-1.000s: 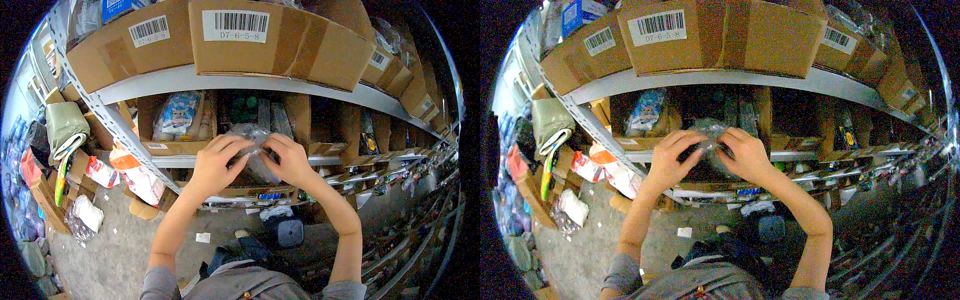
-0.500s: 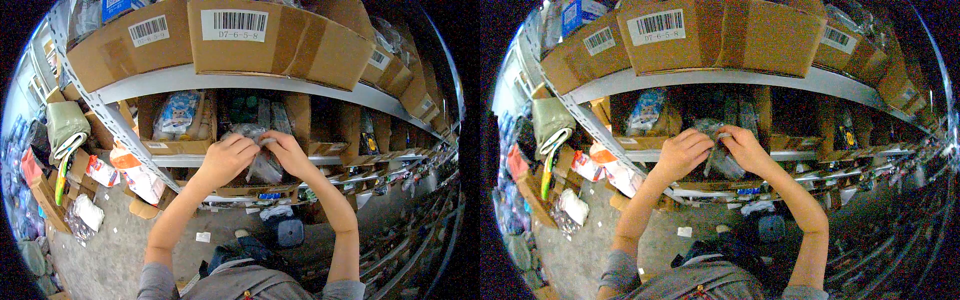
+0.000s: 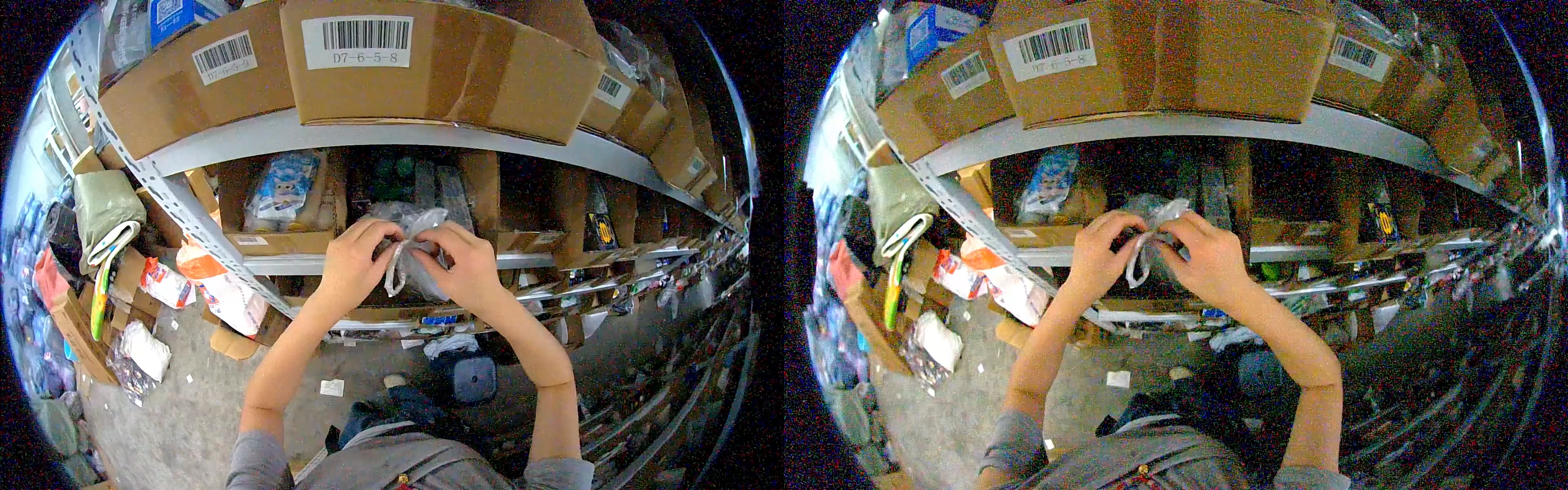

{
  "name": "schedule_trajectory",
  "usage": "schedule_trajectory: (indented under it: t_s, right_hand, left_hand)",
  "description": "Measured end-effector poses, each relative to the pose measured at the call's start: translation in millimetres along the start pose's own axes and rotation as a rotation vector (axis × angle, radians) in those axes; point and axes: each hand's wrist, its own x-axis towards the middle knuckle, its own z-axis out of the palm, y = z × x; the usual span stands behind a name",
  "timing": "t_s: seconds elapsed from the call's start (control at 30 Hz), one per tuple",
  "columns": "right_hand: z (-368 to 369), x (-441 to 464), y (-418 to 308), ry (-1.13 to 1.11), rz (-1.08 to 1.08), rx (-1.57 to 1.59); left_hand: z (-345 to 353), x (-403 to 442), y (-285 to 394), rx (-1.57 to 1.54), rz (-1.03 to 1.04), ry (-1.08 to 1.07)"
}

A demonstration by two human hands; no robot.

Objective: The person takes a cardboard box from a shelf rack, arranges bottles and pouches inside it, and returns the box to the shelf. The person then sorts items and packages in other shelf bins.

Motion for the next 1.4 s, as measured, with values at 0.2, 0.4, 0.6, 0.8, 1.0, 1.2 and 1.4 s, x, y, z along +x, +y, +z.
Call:
schedule_trajectory:
  t_s: [0.2, 0.4, 0.6, 0.8, 1.0, 1.2, 1.4]
  right_hand:
    - [8.6, -3.7, 0.4, -0.014, -0.017, -0.086]
    - [13.7, -5.0, 5.8, 0.022, -0.004, -0.094]
    - [18.1, -9.2, 5.3, 0.048, 0.032, -0.160]
    - [15.7, -3.0, 3.9, 0.051, 0.196, 0.045]
    - [11.3, -4.5, 2.7, 0.017, 0.439, 0.370]
    - [15.6, -6.3, 0.9, 0.145, 0.266, 0.225]
    - [23.1, -18.1, 1.6, 0.174, 0.030, -0.145]
  left_hand:
    - [3.6, -1.2, 0.7, -0.049, -0.018, 0.041]
    - [6.1, -0.6, 7.0, 0.079, 0.001, 0.099]
    - [7.5, -1.5, 3.1, 0.099, 0.058, 0.088]
    - [8.2, 1.3, 4.9, 0.131, 0.036, 0.099]
    - [10.1, -2.1, 7.3, 0.162, 0.089, 0.125]
    - [10.6, -0.9, 8.0, 0.185, 0.112, 0.163]
    - [15.2, -4.8, 7.0, 0.167, 0.071, 0.214]
